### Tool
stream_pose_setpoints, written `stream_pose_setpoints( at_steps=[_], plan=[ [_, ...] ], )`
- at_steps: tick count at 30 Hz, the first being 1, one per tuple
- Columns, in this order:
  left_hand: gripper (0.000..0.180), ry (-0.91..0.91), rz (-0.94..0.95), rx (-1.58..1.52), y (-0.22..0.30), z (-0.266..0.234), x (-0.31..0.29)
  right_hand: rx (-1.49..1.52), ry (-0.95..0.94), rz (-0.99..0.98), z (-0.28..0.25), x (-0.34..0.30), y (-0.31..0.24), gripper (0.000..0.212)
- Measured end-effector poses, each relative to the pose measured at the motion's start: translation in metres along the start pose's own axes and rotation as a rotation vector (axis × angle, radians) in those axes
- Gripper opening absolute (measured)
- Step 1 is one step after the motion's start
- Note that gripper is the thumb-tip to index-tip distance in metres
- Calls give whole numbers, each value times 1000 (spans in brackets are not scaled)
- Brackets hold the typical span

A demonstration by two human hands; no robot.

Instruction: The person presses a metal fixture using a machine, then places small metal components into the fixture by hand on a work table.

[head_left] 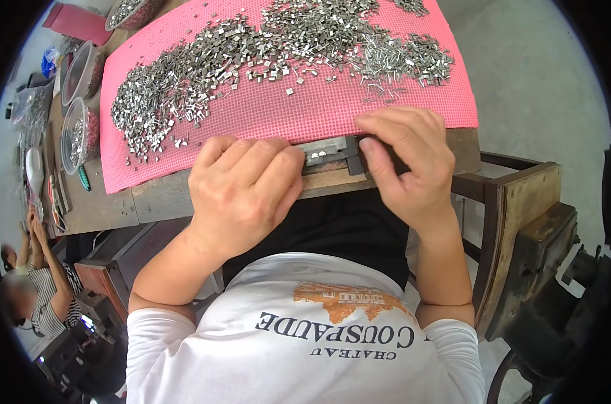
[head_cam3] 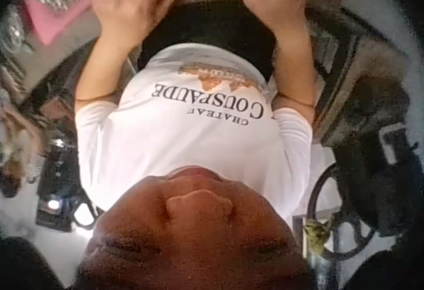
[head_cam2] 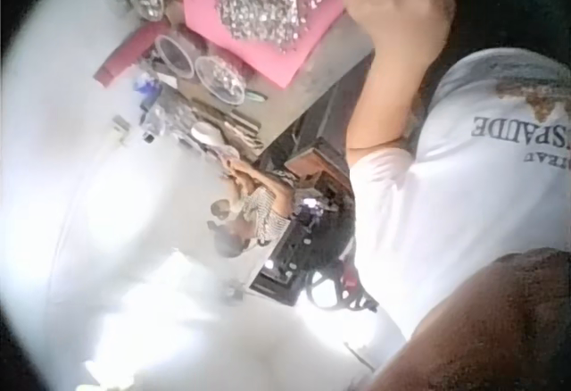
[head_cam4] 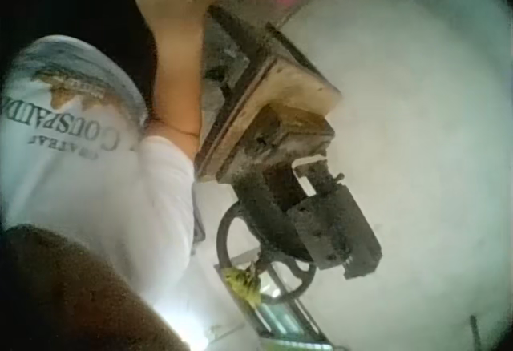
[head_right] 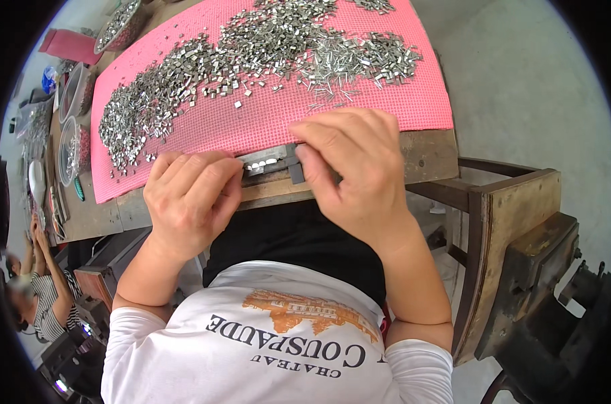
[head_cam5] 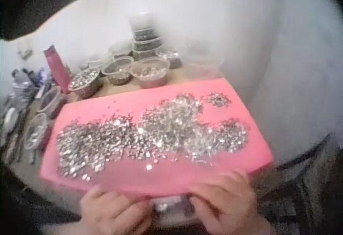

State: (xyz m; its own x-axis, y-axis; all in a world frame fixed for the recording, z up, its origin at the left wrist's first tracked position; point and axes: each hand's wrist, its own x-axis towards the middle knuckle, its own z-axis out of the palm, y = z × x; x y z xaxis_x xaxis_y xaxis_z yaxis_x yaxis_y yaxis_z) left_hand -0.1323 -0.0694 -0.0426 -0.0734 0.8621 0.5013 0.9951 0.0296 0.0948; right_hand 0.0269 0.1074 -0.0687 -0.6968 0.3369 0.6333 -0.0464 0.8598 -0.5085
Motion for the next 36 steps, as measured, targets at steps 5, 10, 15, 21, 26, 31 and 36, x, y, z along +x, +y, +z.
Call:
stream_pose_setpoints(
  at_steps=[5,10,15,21,26,31,36],
  plan=[
    [19,18,18,40,7,3,6,-62,55,80,-15,-6,11,20],
    [20,53,-10,31,13,7,1,-92,103,79,-26,-10,23,16],
    [20,69,-43,-38,16,6,5,-115,125,106,-39,-16,31,14],
    [21,-43,-280,-440,8,-3,13,-135,112,127,-45,-18,36,13],
    [14,10,-161,-303,-3,-2,55,-216,-51,-14,-51,-7,48,18],
    [10,-47,-39,-209,-8,29,96,-265,-149,-63,-60,11,52,13],
    [11,-109,-9,-109,-10,48,112,-272,-152,-75,-59,20,57,10]
  ],
)
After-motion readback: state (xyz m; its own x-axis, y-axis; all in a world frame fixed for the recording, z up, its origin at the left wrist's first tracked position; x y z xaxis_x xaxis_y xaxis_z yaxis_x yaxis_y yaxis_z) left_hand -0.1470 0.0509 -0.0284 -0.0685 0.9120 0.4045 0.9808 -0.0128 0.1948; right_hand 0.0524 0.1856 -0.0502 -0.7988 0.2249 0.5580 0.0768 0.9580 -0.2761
